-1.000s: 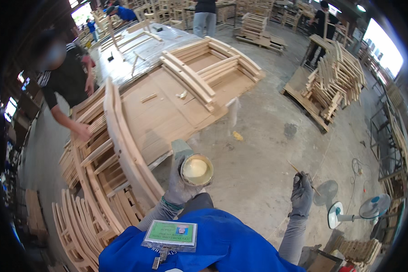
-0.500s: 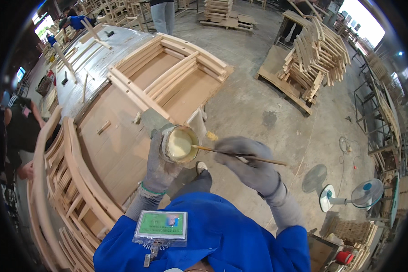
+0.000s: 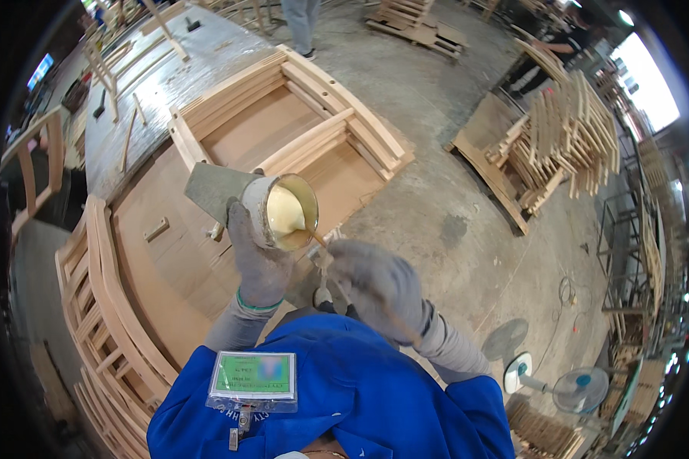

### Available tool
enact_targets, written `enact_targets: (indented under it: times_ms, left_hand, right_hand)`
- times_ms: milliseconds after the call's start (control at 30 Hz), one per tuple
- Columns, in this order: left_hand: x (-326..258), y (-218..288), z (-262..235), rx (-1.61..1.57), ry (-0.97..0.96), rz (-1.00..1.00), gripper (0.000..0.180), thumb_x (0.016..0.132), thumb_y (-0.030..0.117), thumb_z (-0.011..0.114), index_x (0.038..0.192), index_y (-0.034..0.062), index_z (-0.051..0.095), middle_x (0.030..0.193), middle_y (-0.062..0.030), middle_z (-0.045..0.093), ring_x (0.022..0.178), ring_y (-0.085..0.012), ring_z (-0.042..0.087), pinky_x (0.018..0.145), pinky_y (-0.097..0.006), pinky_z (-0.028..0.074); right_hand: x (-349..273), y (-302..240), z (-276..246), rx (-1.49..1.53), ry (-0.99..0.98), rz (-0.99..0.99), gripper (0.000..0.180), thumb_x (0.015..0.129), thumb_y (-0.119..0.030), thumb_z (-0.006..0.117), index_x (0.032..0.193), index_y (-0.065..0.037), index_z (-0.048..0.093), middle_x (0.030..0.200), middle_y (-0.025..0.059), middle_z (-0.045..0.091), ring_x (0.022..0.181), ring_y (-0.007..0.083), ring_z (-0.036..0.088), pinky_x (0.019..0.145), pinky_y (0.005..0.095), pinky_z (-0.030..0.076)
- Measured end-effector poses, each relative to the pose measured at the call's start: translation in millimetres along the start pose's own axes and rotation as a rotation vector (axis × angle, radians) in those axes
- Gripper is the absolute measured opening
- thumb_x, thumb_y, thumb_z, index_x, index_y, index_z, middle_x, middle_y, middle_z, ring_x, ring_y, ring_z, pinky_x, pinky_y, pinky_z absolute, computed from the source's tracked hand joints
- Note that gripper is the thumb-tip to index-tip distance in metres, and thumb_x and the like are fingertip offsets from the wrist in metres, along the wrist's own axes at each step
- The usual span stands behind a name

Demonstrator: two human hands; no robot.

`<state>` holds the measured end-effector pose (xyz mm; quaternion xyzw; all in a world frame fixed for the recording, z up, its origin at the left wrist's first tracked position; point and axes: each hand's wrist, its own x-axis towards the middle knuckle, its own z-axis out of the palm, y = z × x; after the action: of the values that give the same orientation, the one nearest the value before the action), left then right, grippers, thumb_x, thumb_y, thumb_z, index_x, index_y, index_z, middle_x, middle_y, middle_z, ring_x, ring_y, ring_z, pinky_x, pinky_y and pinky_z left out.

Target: The person applies a light-colored finish to the wooden frame of a chair using a small brush and a container of finish. The person works on the chair frame while other workers assemble furniture in the background.

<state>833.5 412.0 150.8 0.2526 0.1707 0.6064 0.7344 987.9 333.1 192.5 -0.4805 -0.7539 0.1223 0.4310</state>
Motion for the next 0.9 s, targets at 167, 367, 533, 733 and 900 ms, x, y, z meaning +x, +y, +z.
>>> enact_targets:
  times_ms: [167,367,533,733,900]
  left_hand:
    - [37,4,-16,0.080,0.037,0.200,0.057,0.086,0.029,0.053,0.133,0.0071,0.030,0.128,-0.0138,0.043,0.119,-0.0258,0.044,0.098,-0.039,0.042]
    - [98,-4,-43,0.770,-0.106,0.640,0.083,0.073,0.003,0.072,0.138,0.0036,0.020,0.136,-0.0180,0.033,0.122,-0.0302,0.040,0.102,-0.042,0.039]
    - [161,-9,-34,0.341,0.150,0.339,0.061,0.085,0.031,0.054,0.135,0.0062,0.028,0.134,-0.0136,0.038,0.119,-0.0277,0.044,0.101,-0.043,0.040]
    - [215,-40,-44,0.128,0.520,0.232,0.051,0.095,0.046,0.033,0.129,0.0093,0.040,0.129,-0.0104,0.047,0.120,-0.0227,0.044,0.100,-0.041,0.039]
    - [219,-60,-76,0.635,0.633,0.368,0.046,0.097,0.042,0.033,0.129,0.0101,0.042,0.130,-0.0072,0.046,0.120,-0.0214,0.043,0.102,-0.040,0.038]
  right_hand:
    - [41,45,-6,0.630,-0.075,-0.089,0.019,0.079,-0.001,0.061,0.098,0.000,0.056,0.096,0.0217,0.063,0.087,0.0292,0.065,0.072,0.0373,0.053]
    - [104,110,14,1.093,0.038,0.449,0.020,0.077,0.008,0.062,0.094,0.004,0.053,0.096,0.0226,0.062,0.088,0.0262,0.064,0.076,0.0338,0.055]
    - [154,181,21,1.245,-0.049,0.411,0.019,0.078,0.012,0.058,0.094,0.005,0.050,0.097,0.0248,0.060,0.088,0.0298,0.064,0.076,0.0404,0.056]
    - [242,248,18,1.187,-0.105,0.742,0.016,0.080,0.000,0.059,0.094,0.005,0.053,0.093,0.0203,0.062,0.086,0.0258,0.065,0.075,0.0361,0.057]
    - [327,361,40,0.508,-0.142,0.589,0.021,0.078,-0.013,0.065,0.092,0.003,0.062,0.081,0.0120,0.065,0.076,0.0160,0.062,0.067,0.0250,0.048]
